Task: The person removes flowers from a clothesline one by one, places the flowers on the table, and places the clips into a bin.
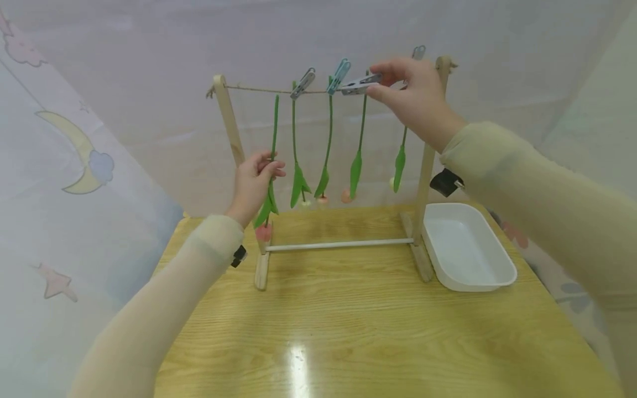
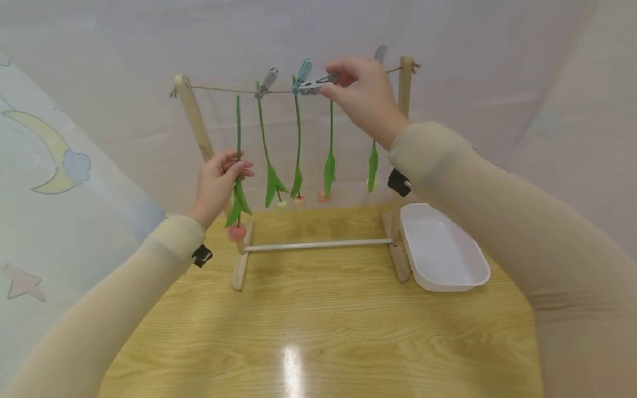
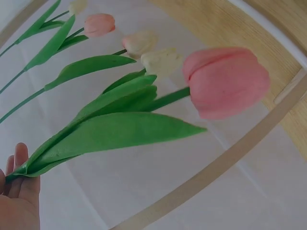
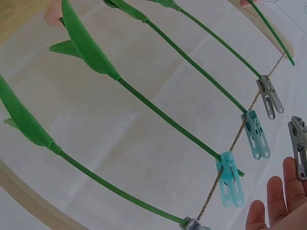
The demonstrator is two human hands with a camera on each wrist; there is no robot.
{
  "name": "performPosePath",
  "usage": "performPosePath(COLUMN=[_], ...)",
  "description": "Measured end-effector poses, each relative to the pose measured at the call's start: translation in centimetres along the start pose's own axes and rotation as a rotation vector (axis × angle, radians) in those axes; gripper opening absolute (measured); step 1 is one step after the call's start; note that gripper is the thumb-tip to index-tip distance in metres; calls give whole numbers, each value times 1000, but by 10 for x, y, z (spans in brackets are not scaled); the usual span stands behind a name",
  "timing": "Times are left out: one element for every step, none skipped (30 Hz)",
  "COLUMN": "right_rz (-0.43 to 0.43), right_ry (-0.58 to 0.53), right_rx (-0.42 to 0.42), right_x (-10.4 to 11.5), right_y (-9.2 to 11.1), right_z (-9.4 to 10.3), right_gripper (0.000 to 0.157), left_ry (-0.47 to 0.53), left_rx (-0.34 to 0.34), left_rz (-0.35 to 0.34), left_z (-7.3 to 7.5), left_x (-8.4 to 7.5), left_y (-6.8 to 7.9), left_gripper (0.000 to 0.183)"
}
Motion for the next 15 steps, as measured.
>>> performPosePath(right_rz=[4,7,10,13,23,28,28,26,25,25,23,18,12,4,-1], right_ry=[-2,-2,0,1,6,8,10,10,7,6,4,-2,-6,-8,-8], right_rx=[-3,-2,-1,1,-1,-3,-4,-4,-5,-5,-5,-4,-2,1,3], right_x=[-1,-3,-5,-6,-7,-8,-9,-10,-12,-13,-14,-15,-17,-18,-20], right_y=[1,2,3,4,5,6,6,7,8,9,9,10,11,12,13], right_z=[1,1,2,2,2,3,3,4,4,4,4,4,5,5,5], right_gripper=[39,38,38,38,38,38,38,38,38,38,38,38,38,38,38], left_ry=[3,4,3,1,-1,5,6,8,12,17,24,30,33,39,43], left_rx=[3,5,8,8,6,4,3,1,0,-2,-2,-2,-3,-3,-3], left_rz=[2,4,5,5,4,6,5,5,7,9,14,22,28,37,44], left_z=[0,-1,-1,-1,-1,-1,-1,-1,-1,0,0,0,1,1,1], left_x=[0,0,1,1,1,1,1,1,2,2,2,3,4,5,7], left_y=[1,2,3,3,4,4,5,5,5,6,6,6,7,7,7], left_gripper=[28,28,28,28,28,28,28,28,28,28,28,27,27,27,27])
Point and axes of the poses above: each hand's wrist, its own y-axis away from the middle knuckle, its own z-axis out of the back of the hand, x = y × z, the point moved 3 cm from there along -y, towards the middle knuckle, and after that the axes turned 4 degrees about y, right-handed, at the moved point
